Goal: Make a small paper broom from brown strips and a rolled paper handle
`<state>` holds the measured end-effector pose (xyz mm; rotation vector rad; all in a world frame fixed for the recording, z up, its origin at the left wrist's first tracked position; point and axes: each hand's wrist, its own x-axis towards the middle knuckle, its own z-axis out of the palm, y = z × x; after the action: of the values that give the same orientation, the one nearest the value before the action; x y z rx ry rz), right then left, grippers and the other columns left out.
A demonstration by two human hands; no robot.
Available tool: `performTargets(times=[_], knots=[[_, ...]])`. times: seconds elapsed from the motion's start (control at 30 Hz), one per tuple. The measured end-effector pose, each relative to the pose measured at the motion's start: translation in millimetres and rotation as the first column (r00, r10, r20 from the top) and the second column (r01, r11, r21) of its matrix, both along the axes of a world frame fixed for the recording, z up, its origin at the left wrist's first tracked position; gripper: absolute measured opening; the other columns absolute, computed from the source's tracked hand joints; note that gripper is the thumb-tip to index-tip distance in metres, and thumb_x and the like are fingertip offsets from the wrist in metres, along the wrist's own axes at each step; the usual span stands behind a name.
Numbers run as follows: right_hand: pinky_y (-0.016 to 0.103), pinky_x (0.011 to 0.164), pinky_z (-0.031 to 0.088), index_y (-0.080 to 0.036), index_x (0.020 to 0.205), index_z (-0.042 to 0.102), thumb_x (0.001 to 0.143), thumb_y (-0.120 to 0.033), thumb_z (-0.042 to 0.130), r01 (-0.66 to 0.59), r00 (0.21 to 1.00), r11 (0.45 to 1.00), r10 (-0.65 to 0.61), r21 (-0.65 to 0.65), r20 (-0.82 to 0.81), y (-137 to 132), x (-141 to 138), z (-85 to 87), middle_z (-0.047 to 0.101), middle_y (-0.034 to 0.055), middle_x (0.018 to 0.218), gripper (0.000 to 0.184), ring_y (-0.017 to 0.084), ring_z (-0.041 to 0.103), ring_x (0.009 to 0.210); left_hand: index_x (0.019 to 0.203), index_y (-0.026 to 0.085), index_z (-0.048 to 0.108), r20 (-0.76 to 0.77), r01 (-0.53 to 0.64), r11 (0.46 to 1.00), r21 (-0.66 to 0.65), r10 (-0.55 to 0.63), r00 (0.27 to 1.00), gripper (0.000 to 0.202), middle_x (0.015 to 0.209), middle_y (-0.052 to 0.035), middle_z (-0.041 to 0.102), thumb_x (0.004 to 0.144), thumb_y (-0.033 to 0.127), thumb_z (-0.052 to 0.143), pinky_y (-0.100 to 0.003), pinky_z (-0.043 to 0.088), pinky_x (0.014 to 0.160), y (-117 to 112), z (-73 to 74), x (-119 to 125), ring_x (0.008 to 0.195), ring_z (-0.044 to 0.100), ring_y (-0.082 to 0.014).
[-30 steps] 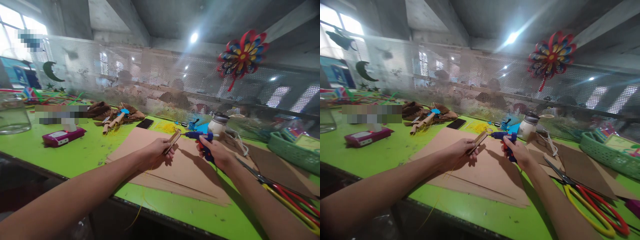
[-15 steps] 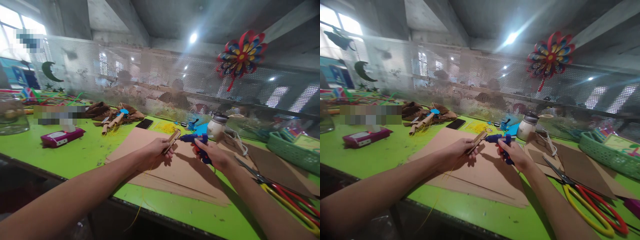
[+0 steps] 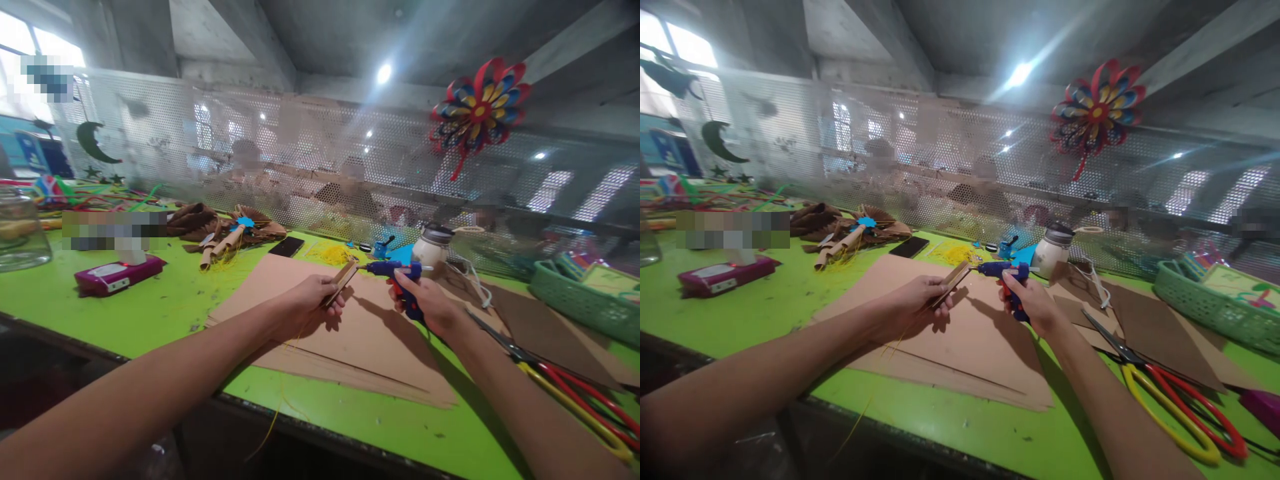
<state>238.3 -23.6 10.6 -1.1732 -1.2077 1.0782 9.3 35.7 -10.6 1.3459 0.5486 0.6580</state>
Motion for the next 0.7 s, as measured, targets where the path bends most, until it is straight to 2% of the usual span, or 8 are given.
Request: performTargets(times=[0.23, 0.57, 0.7], knots=[[0.022, 0.044, 0.039, -0.014, 0.079, 0.058, 0.075, -0.047, 0.060, -0.079, 0.992, 0.996, 0.082, -0.039, 0.096, -4.0, -4.5, 0.9, 0.057, 0.0009, 0.063, 0.033, 0.009, 0.050, 0.048, 0.074, 0.010, 0.050, 0.000, 0.020, 1.000, 0.004, -0.020, 1.000, 0.025, 0.058, -0.0040, 0.050, 0.084, 0.034, 0.046, -0.027, 0.040, 0.047, 2.8, 1.1, -0.5, 0.045, 0.046, -0.0096], [0.023, 0.045, 0.039, -0.016, 0.078, 0.056, 0.074, -0.048, 0.061, 0.025, 0.999, 0.998, -0.026, 0.054, 0.019, 1.8, 4.4, -2.5, 0.056, -0.0009, 0.062, 0.033, 0.009, 0.048, 0.047, 0.077, 0.010, 0.051, 0.033, -0.002, 1.000, -0.004, 0.003, 0.999, 0.023, 0.057, -0.0041, 0.051, 0.085, 0.030, 0.045, -0.024, 0.036, 0.046, 2.8, -2.8, 1.3, 0.045, 0.044, -0.0081], [0.022, 0.044, 0.038, -0.016, 0.076, 0.056, 0.074, -0.048, 0.062, 0.011, 1.000, 1.000, -0.012, 0.028, 0.002, 1.6, 3.1, -2.0, 0.056, -0.0009, 0.061, 0.033, 0.008, 0.047, 0.047, 0.074, 0.010, 0.050, 0.017, 0.000, 1.000, -0.014, 0.001, 1.000, 0.023, 0.056, -0.0042, 0.050, 0.084, 0.030, 0.045, -0.027, 0.038, 0.045, 4.0, -2.0, 1.5, 0.044, 0.046, -0.0097]])
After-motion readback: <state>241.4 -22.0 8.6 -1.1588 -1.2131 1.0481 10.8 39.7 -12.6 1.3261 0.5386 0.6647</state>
